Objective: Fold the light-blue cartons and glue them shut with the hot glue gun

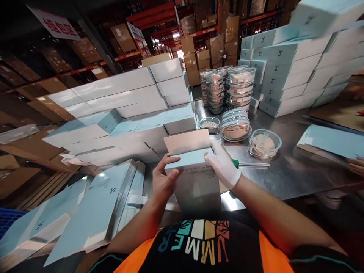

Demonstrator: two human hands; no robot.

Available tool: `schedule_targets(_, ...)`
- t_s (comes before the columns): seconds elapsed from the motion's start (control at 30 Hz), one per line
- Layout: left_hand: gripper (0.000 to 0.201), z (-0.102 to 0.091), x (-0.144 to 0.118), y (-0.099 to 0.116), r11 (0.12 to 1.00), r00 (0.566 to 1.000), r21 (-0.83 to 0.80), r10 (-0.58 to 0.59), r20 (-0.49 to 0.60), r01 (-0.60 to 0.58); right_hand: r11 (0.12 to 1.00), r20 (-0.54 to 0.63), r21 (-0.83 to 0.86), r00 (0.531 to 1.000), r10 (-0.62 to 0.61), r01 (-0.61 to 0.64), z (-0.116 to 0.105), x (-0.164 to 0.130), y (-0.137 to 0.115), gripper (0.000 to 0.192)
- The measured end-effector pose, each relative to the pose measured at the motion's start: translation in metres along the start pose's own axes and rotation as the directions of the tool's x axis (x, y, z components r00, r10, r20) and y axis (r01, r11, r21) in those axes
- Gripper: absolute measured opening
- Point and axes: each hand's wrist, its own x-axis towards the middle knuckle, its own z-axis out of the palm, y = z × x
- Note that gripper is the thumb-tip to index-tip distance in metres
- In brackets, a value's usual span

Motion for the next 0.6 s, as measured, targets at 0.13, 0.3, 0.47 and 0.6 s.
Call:
schedule_targets(0.13,0.045,0.003,0.002,-0.011,0.989,0.988,-0.052,0.136,-0.067,-0.14,0.996,0.096,-0.034,0.992,-0.083,0.086,-0.013,-0.002,0.015,0.071)
schedule_targets(0.3,0.039,-0.001,0.011,-0.017,0.929,0.929,-0.031,0.37,0.018,-0.369,0.948,0.195,-0.134,0.945,-0.262,0.29,-0.032,-0.014,0.03,0.037)
schedule_targets(0.47,0.01,-0.019,0.021,0.005,0.86,0.847,0.075,0.477,0.237,-0.505,0.841,0.214,-0.071,0.832,-0.512,0.536,-0.024,-0.023,0.017,0.027)
schedule_targets(0.6,0.029,-0.029,0.031,0.043,0.718,0.751,0.339,0.381,0.539,-0.608,0.708,0.301,-0.241,0.745,-0.596,0.664,-0.008,-0.027,0.008,0.036)
